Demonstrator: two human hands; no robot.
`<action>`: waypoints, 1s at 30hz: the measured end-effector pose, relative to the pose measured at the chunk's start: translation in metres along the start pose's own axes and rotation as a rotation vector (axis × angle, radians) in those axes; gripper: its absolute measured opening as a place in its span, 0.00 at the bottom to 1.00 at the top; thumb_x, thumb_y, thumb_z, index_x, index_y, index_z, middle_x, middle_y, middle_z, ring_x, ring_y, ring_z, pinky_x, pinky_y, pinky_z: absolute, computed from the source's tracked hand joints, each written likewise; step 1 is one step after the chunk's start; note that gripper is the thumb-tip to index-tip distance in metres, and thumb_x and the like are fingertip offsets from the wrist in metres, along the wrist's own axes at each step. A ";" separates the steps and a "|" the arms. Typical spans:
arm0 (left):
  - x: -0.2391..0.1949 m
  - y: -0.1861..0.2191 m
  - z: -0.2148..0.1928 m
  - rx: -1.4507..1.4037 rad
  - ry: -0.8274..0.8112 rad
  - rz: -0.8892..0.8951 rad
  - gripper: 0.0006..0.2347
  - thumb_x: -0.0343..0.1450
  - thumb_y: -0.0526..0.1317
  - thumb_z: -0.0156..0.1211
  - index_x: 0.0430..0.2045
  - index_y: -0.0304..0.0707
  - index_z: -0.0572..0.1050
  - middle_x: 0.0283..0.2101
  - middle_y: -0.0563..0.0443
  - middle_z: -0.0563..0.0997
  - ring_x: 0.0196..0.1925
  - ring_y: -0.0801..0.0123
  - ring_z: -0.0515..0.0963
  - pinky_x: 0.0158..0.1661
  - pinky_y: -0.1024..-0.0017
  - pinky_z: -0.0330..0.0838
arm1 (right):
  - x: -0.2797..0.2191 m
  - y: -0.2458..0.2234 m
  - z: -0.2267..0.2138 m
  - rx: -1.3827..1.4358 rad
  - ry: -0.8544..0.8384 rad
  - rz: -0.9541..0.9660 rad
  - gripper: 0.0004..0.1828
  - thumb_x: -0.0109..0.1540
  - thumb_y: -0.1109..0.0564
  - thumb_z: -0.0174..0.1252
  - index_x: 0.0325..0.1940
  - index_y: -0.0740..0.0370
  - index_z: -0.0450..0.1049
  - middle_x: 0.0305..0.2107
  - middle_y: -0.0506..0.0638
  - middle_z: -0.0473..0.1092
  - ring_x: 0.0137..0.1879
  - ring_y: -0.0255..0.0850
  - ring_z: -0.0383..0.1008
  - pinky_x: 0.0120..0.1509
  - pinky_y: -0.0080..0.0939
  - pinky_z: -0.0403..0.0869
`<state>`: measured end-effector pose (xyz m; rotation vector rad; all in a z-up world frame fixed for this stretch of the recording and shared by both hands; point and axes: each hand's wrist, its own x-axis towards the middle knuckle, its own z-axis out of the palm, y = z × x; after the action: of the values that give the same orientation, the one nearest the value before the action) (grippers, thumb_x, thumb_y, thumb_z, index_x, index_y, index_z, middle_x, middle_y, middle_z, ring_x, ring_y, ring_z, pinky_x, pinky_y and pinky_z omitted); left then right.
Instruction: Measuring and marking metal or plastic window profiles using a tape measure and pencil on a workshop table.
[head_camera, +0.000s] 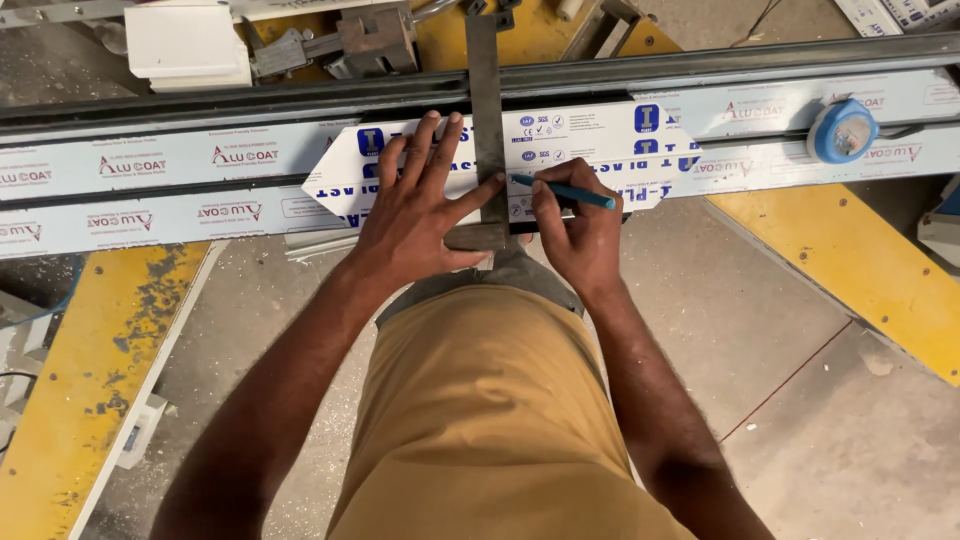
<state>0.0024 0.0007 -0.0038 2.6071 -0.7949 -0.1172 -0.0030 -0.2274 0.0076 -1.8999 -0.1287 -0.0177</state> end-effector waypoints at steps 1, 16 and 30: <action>-0.001 0.000 0.000 0.001 -0.001 -0.002 0.37 0.56 0.64 0.77 0.61 0.60 0.77 0.77 0.30 0.47 0.79 0.40 0.42 0.70 0.39 0.39 | 0.000 0.001 0.001 0.002 -0.002 0.001 0.06 0.70 0.62 0.55 0.44 0.71 0.71 0.29 0.53 0.75 0.34 0.31 0.77 0.32 0.31 0.77; 0.001 -0.003 0.002 0.001 0.039 0.011 0.36 0.56 0.64 0.78 0.61 0.58 0.78 0.77 0.31 0.47 0.79 0.40 0.42 0.70 0.38 0.40 | -0.007 0.002 -0.002 -0.060 -0.077 -0.105 0.07 0.72 0.60 0.55 0.44 0.70 0.71 0.30 0.53 0.75 0.35 0.32 0.80 0.35 0.32 0.76; 0.001 0.000 0.002 0.015 0.007 0.011 0.38 0.55 0.64 0.77 0.61 0.59 0.77 0.77 0.30 0.48 0.79 0.39 0.43 0.70 0.39 0.41 | 0.005 -0.001 -0.004 -0.164 -0.066 -0.017 0.07 0.69 0.60 0.57 0.43 0.70 0.74 0.23 0.53 0.73 0.26 0.36 0.72 0.29 0.36 0.68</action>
<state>0.0034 -0.0007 -0.0054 2.6149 -0.8108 -0.0989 0.0018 -0.2301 0.0102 -2.0643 -0.1930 0.0239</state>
